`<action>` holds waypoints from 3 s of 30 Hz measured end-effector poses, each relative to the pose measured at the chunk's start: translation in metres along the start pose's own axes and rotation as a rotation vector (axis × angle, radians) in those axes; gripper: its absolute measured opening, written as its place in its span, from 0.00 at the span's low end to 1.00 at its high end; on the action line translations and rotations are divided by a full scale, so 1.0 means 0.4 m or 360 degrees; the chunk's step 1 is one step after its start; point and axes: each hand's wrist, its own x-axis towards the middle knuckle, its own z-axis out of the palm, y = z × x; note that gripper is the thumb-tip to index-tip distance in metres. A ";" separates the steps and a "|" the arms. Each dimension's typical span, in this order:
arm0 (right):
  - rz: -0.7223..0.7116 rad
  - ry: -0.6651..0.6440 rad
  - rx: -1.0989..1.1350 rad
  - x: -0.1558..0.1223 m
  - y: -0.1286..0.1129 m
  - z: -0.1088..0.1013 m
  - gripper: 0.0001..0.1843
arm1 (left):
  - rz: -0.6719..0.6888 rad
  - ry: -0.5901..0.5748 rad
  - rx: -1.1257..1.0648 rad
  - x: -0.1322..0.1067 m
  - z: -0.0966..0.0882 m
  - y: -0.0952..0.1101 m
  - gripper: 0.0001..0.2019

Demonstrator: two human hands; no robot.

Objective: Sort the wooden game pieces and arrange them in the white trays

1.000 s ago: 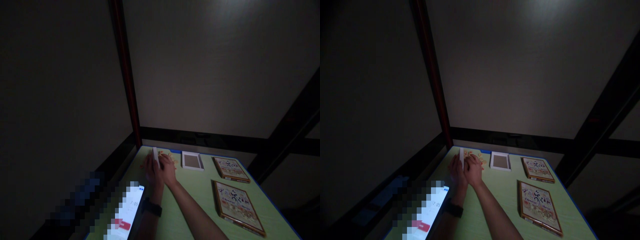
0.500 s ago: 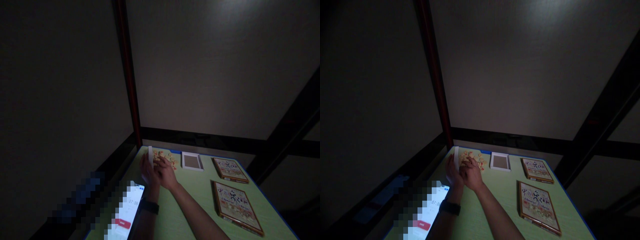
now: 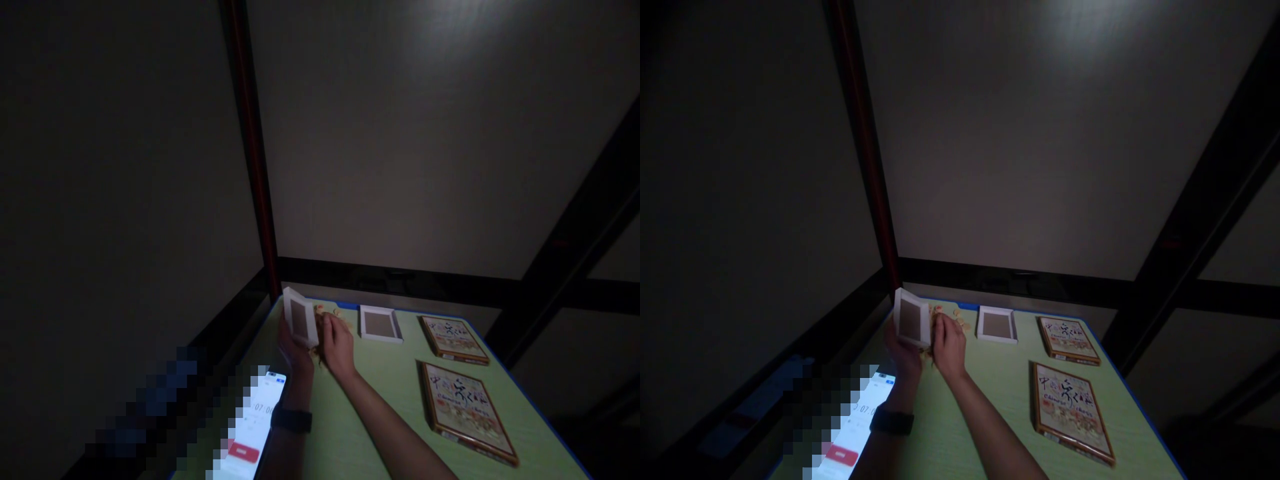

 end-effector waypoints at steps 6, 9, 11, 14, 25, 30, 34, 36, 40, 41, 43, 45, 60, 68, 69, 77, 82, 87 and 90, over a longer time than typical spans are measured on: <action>0.0305 0.0110 0.0061 0.005 -0.004 -0.033 0.23 | -0.0454 -0.0062 -0.0412 -0.046 0.046 0.032 0.28; 0.0380 0.0044 0.0004 0.016 0.007 -0.082 0.24 | -0.0541 -0.0263 -0.0300 -0.058 0.053 0.034 0.27; 0.0395 0.0007 -0.0148 0.032 0.025 -0.136 0.24 | -0.0570 -0.0401 -0.0151 -0.066 0.058 0.029 0.26; 0.0436 -0.0075 -0.0553 0.074 0.064 -0.240 0.22 | -0.0597 -0.0463 0.0049 -0.087 0.070 0.013 0.25; 0.0594 -0.0465 -0.1426 0.151 0.123 -0.398 0.19 | 0.0111 -0.0988 0.0888 -0.190 0.072 -0.037 0.15; 0.0403 -0.0448 -0.1629 0.050 0.074 -0.481 0.29 | 0.0420 -0.1266 0.1082 -0.233 0.068 -0.024 0.15; 0.0200 -0.0359 -0.1813 -0.118 0.067 -0.544 0.34 | 0.0442 -0.1552 0.1167 -0.279 0.078 -0.025 0.16; 0.0249 -0.0360 -0.1847 -0.183 0.072 -0.549 0.37 | 0.0475 -0.1657 0.1197 -0.299 0.081 -0.026 0.17; 0.0393 -0.0445 -0.1775 -0.230 0.070 -0.536 0.31 | 0.0507 -0.1770 0.1264 -0.316 0.079 -0.025 0.18; 0.0400 -0.0466 -0.1751 -0.229 0.066 -0.535 0.29 | 0.0505 -0.1780 0.1283 -0.315 0.077 -0.024 0.18; 0.0388 -0.0476 -0.1724 -0.216 0.056 -0.543 0.28 | 0.0511 -0.1791 0.1309 -0.312 0.072 -0.025 0.18; 0.0335 -0.0418 -0.1720 -0.186 0.049 -0.562 0.28 | 0.0533 -0.1800 0.1334 -0.309 0.069 -0.028 0.18; 0.0567 -0.0662 -0.1698 0.128 0.207 -0.594 0.25 | 0.0555 -0.1825 0.1433 -0.312 0.065 -0.044 0.17; 0.0544 -0.0716 -0.1688 0.136 0.221 -0.586 0.27 | 0.0550 -0.1811 0.1412 -0.317 0.067 -0.042 0.16; 0.0533 -0.0705 -0.1688 0.136 0.222 -0.587 0.27 | 0.0550 -0.1815 0.1411 -0.317 0.067 -0.041 0.16; -0.0183 -0.0379 -0.1421 0.057 0.188 -0.510 0.23 | 0.0553 -0.1841 0.1474 -0.316 0.066 -0.047 0.17; -0.0553 -0.0280 -0.1156 -0.046 0.167 -0.420 0.17 | 0.0676 -0.1823 0.1868 -0.312 0.073 0.003 0.14; -0.0487 -0.0315 -0.1304 -0.052 0.159 -0.396 0.19 | 0.0879 -0.1518 0.2522 -0.278 0.066 0.086 0.13; -0.0373 -0.0391 -0.1408 -0.024 0.167 -0.398 0.22 | 0.0749 -0.1356 0.2723 -0.253 0.028 0.110 0.12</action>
